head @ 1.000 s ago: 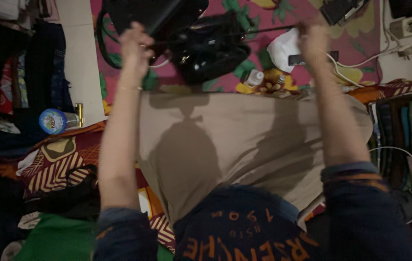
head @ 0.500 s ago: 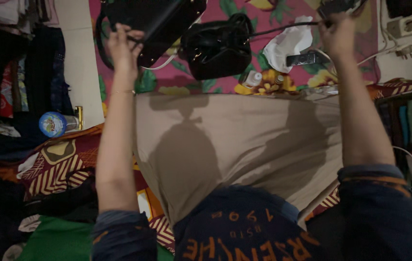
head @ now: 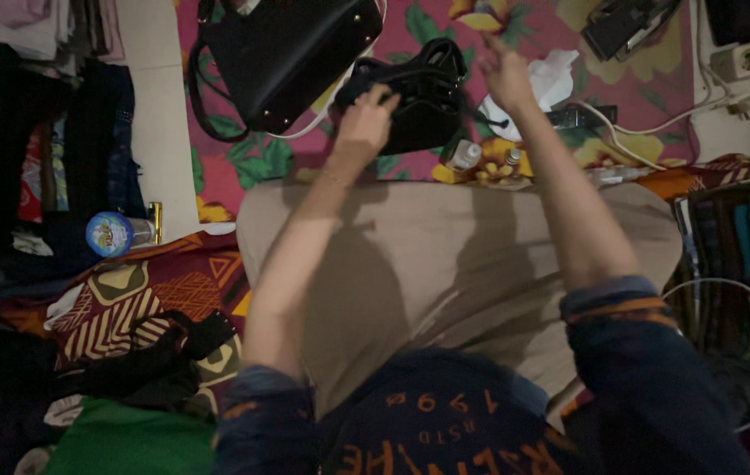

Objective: The person wipes the exterior of a black handbag with a white cloth, then opens it to wipe the interior lining and compartments. They continue to clean the bag's exterior surfaces and handle.

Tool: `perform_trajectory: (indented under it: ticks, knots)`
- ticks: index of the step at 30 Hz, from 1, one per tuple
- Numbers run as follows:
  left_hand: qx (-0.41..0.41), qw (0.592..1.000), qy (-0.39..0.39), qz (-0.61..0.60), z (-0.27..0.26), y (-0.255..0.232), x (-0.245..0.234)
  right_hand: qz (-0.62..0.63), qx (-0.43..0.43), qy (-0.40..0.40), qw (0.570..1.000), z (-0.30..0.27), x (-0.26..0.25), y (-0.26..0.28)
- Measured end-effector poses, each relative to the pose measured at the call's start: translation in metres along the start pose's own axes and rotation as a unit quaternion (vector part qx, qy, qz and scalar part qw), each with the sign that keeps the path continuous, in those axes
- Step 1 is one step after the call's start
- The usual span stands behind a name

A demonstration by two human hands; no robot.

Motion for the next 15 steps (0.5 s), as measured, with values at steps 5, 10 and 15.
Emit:
perform_trajectory:
  ticks: [5, 10, 15]
  knots:
    - [0.061, 0.984, -0.149, 0.082, -0.007, -0.021, -0.005, 0.105, 0.168, 0.055, 0.979, 0.009, 0.044, -0.044]
    - [0.083, 0.985, -0.152, -0.018, -0.006, -0.009, 0.005, 0.065, -0.005, 0.092, 0.994, 0.028, 0.045, 0.032]
    - [0.074, 0.988, -0.121, -0.054, -0.002, -0.007, 0.003, -0.056, 0.046, 0.218, 0.973, 0.040, 0.070, 0.082]
Point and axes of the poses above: each hand's wrist, its own z-axis towards the middle knuckle, its own x-axis out of the palm, y = z × x, the point moved 9 cm from there along z, towards the middle knuckle, and after that the axes turned 1 degree about y, right-handed, at the moved point
